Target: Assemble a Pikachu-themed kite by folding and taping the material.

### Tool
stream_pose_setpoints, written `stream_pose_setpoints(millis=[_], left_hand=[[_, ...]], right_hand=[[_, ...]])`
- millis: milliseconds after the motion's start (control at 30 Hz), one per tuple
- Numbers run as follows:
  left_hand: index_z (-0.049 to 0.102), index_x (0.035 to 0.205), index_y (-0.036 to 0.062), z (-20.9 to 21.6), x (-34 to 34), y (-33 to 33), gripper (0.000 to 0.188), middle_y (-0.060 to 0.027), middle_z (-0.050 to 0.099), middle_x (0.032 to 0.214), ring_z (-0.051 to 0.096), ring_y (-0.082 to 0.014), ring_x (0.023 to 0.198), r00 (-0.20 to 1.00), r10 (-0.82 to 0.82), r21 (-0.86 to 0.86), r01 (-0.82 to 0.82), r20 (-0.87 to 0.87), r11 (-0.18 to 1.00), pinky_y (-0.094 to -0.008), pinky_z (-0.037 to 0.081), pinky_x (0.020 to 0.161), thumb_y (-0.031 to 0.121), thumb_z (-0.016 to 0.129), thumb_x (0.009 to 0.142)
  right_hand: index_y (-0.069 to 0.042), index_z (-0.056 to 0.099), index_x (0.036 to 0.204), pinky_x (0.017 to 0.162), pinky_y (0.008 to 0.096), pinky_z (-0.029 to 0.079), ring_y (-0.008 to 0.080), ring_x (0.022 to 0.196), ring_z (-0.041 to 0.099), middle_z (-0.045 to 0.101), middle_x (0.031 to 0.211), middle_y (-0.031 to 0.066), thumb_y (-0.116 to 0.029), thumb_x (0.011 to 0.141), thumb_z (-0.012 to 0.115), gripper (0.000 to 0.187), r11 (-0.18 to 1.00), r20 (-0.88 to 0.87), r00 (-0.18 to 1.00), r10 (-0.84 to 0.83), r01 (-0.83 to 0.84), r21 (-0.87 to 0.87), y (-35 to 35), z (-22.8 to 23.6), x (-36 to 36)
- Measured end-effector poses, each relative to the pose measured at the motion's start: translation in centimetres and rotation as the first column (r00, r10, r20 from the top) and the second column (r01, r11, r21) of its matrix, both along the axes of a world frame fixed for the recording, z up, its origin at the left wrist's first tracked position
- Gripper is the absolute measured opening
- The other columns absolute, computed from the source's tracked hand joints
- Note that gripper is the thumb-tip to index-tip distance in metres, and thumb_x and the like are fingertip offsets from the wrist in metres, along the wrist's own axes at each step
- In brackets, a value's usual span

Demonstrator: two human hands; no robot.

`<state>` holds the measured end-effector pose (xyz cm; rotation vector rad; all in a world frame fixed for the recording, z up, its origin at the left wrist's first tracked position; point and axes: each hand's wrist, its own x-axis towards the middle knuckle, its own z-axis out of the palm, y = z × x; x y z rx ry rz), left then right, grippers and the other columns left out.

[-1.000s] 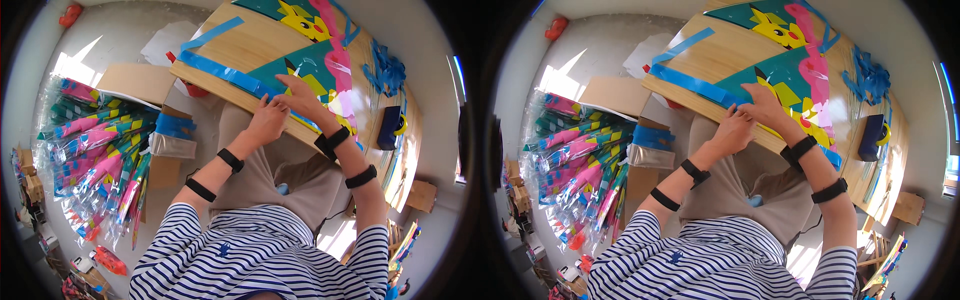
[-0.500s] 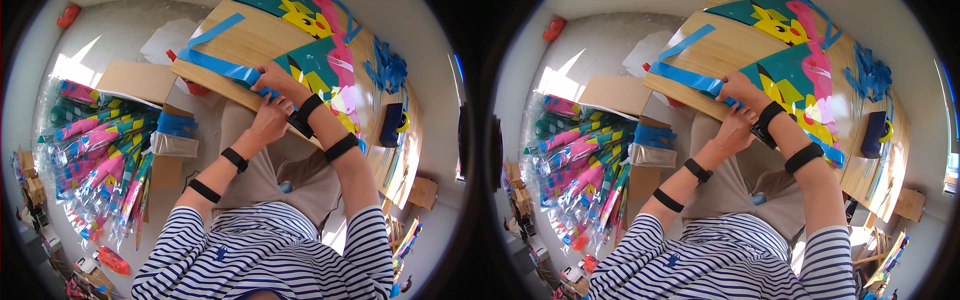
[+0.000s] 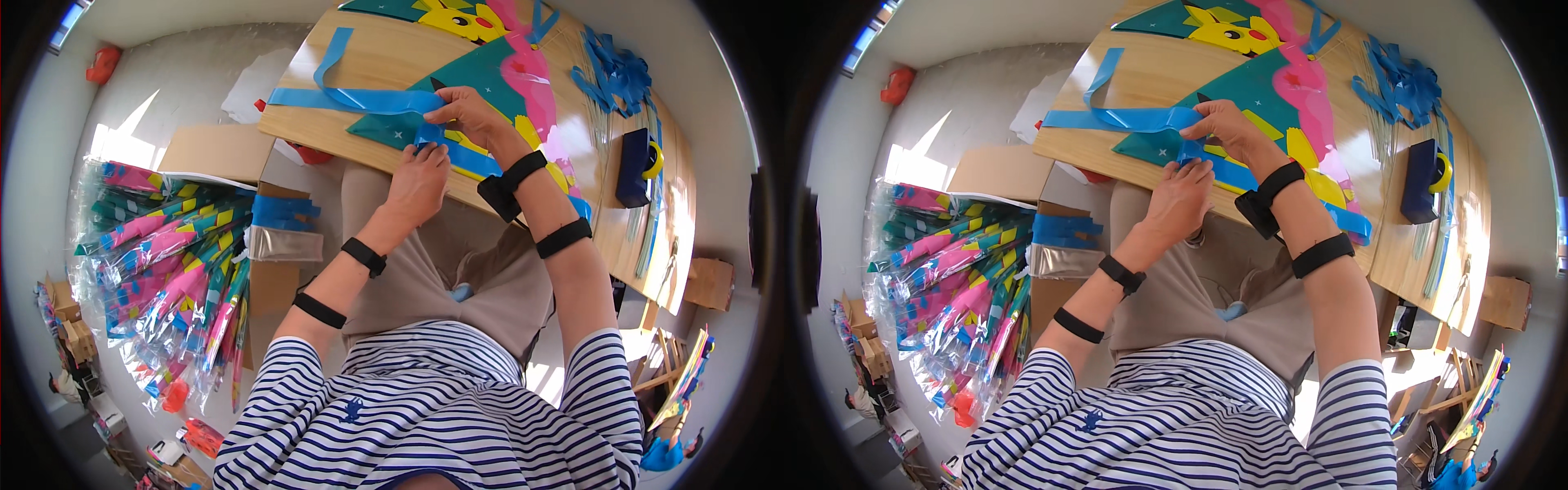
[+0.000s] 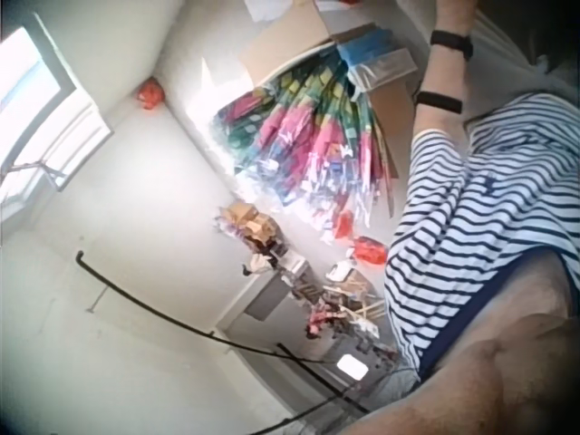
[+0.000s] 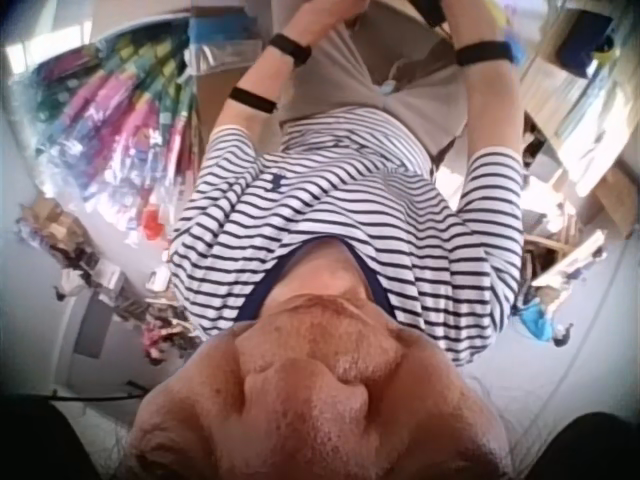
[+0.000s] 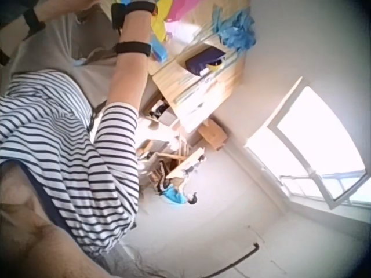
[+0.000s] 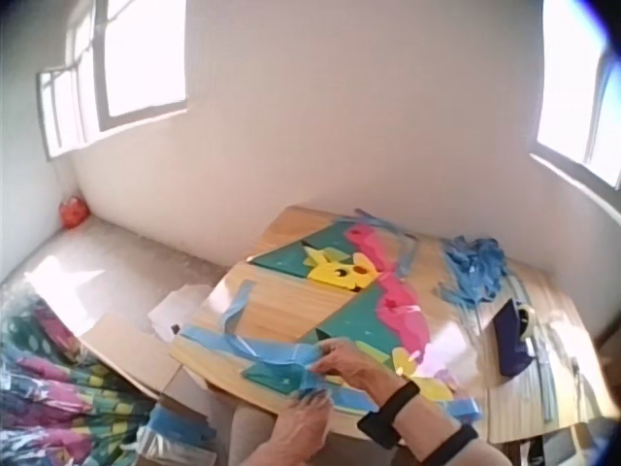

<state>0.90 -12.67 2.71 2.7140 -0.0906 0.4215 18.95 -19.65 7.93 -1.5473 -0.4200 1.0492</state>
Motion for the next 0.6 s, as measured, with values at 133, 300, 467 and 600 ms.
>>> stream_pose_setpoints(millis=[133, 300, 467, 600], left_hand=[[0.064, 0.125, -0.0022, -0.2, 0.0, -0.9, 0.047, -0.0132, 0.06, 0.136, 0.053, -0.0326, 0.13, 0.999, 0.033, 0.062, -0.033, 0.01, 0.997, -0.0517, 0.039, 0.104, 0.013, 0.073, 0.081], [0.065, 0.124, -0.0036, 0.1, -0.3, -1.6, 0.044, -0.0125, 0.06, 0.133, 0.051, -0.0355, 0.126, 0.997, 0.064, 0.164, -0.069, 0.036, 0.984, -0.0536, 0.037, 0.101, 0.011, 0.066, 0.083], [0.062, 0.128, 0.0019, 0.4, -0.2, -1.9, 0.049, -0.011, 0.055, 0.129, 0.047, -0.0331, 0.122, 0.996, 0.088, 0.282, -0.077, -0.026, 0.956, -0.0515, 0.034, 0.102, 0.018, 0.072, 0.083], [0.062, 0.128, 0.0058, 1.0, -0.2, -2.2, 0.051, -0.011, 0.051, 0.118, 0.046, -0.0304, 0.115, 0.987, 0.127, 0.254, -0.099, -0.096, 0.962, -0.0493, 0.032, 0.101, 0.024, 0.076, 0.082]], right_hand=[[-0.004, 0.075, 0.102, 0.078, 0.0289, 0.05, 0.0105, 0.083, 0.063, 0.071, 0.09, 0.0001, -0.003, 0.08, 0.081, 0.023, 0.998, 0.135, 0.989, -0.057, 0.052, 0.034, -2.6, -1.7, 0.4], [0.002, 0.075, 0.102, 0.077, 0.0328, 0.053, 0.017, 0.085, 0.068, 0.074, 0.09, 0.0083, -0.008, 0.076, 0.082, 0.029, 0.984, 0.319, 0.935, -0.154, 0.173, -0.033, -4.5, -3.3, -1.0], [0.003, 0.074, 0.1, 0.081, 0.0382, 0.055, 0.0286, 0.089, 0.072, 0.075, 0.095, 0.019, -0.016, 0.073, 0.084, 0.034, 0.957, 0.538, 0.834, -0.126, 0.246, -0.157, -5.3, -4.4, -1.2], [0.002, 0.074, 0.1, 0.082, 0.0415, 0.055, 0.0356, 0.091, 0.072, 0.074, 0.098, 0.0222, -0.021, 0.074, 0.084, 0.035, 0.936, 0.536, 0.832, -0.142, 0.288, -0.2, -5.9, -5.1, -1.9]])
